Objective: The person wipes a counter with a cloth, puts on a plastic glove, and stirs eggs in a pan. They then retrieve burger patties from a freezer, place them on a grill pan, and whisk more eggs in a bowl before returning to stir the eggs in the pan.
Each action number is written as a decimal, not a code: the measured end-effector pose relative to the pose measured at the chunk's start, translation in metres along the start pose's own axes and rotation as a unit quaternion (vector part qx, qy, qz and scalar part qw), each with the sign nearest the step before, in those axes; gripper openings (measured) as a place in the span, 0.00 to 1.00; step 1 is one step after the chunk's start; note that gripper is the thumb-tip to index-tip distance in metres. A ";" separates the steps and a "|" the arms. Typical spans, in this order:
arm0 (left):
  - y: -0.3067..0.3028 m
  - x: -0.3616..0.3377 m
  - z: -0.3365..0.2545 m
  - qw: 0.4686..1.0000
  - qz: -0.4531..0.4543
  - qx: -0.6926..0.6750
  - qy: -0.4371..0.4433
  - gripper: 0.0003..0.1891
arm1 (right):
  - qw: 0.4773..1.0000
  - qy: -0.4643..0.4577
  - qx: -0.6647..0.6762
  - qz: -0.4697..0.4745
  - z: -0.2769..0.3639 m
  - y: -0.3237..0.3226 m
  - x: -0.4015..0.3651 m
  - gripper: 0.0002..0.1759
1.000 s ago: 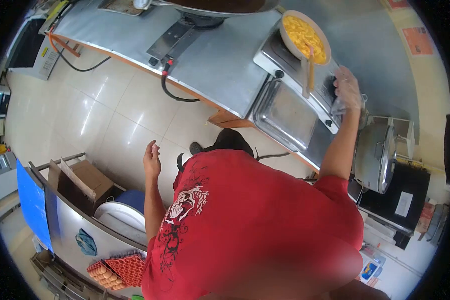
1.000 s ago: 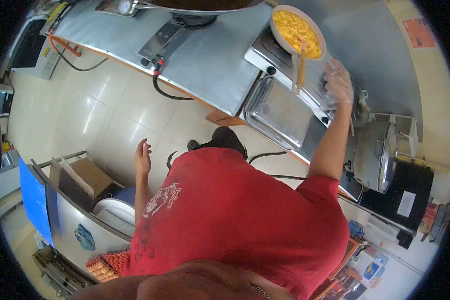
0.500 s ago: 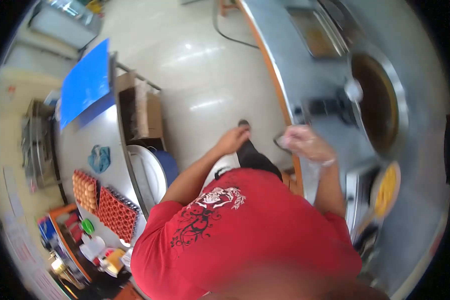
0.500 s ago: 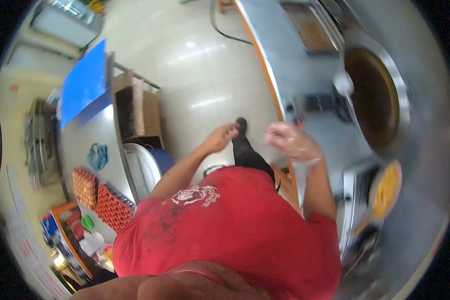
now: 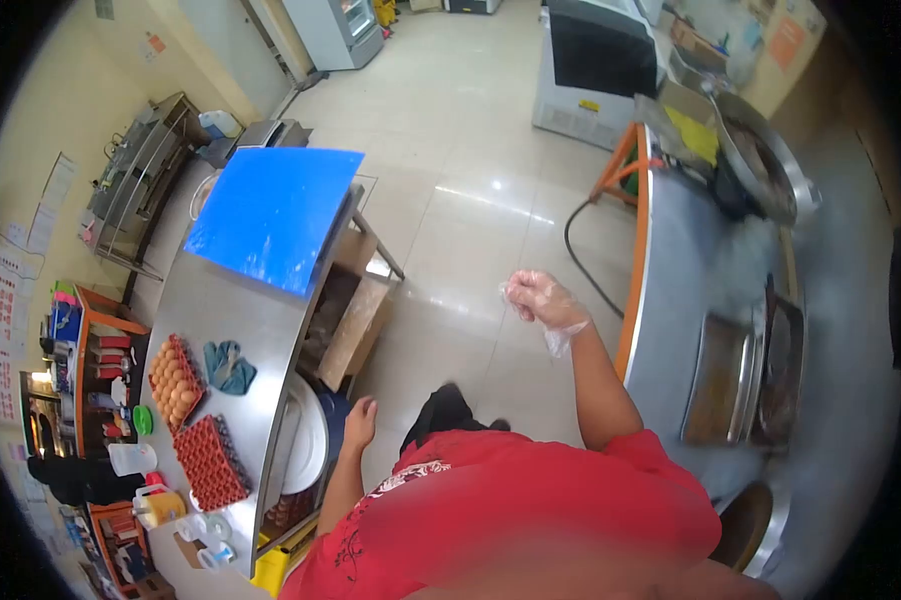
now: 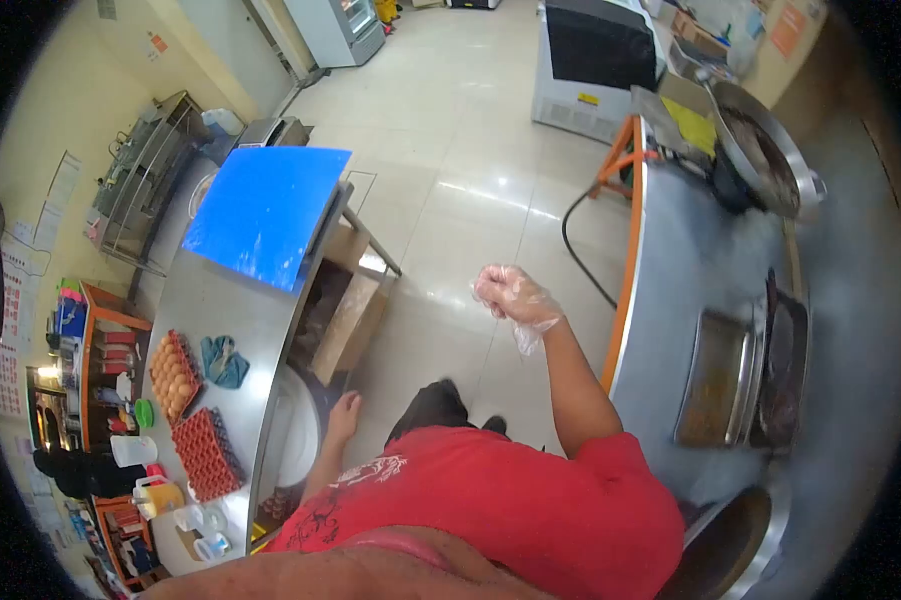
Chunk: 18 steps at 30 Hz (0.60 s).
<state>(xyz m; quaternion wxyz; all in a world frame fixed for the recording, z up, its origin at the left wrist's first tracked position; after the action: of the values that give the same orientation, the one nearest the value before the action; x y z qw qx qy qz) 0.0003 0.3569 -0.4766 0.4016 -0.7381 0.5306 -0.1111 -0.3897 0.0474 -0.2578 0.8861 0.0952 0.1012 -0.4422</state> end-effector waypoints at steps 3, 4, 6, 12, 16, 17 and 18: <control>0.019 0.055 -0.012 0.975 0.037 -0.150 -0.161 0.22 | 0.993 0.036 -0.109 0.012 -0.029 -0.049 0.098 0.15; 0.029 0.081 -0.027 0.958 0.050 -0.200 -0.199 0.22 | 0.974 0.047 -0.220 0.005 -0.069 -0.077 0.140 0.17; 0.047 0.148 -0.059 0.939 0.074 -0.263 -0.211 0.22 | 0.880 0.035 -0.472 0.020 -0.140 -0.123 0.194 0.18; 0.041 0.450 -0.315 0.955 0.135 -0.256 0.069 0.21 | 0.830 0.308 -0.458 0.084 -0.334 -0.261 0.164 0.14; 0.010 0.619 -0.493 0.927 0.161 -0.213 0.262 0.20 | 0.788 0.448 -0.422 0.007 -0.293 -0.335 0.170 0.16; 0.009 0.661 -0.524 0.925 0.169 -0.223 0.257 0.19 | 0.775 0.529 -0.339 -0.066 -0.280 -0.354 0.188 0.17; 0.008 0.704 -0.550 0.923 0.175 -0.233 0.253 0.19 | 0.791 0.507 -0.324 -0.112 -0.284 -0.374 0.209 0.17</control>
<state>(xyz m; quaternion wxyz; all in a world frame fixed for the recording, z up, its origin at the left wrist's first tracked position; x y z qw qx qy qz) -0.0393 -0.5200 -0.3075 0.0837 -0.6536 0.7461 -0.0955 -0.5942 -0.2602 -0.6158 0.6304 0.0016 0.6833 -0.3683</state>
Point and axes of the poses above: each hand's wrist, its own x-axis towards the middle knuckle, its own y-axis out of the palm, z = x × y, the point moved 3 cm from there along x, towards the middle knuckle, and after that the axes turned 2 degrees about -y, right-handed, at the moved point
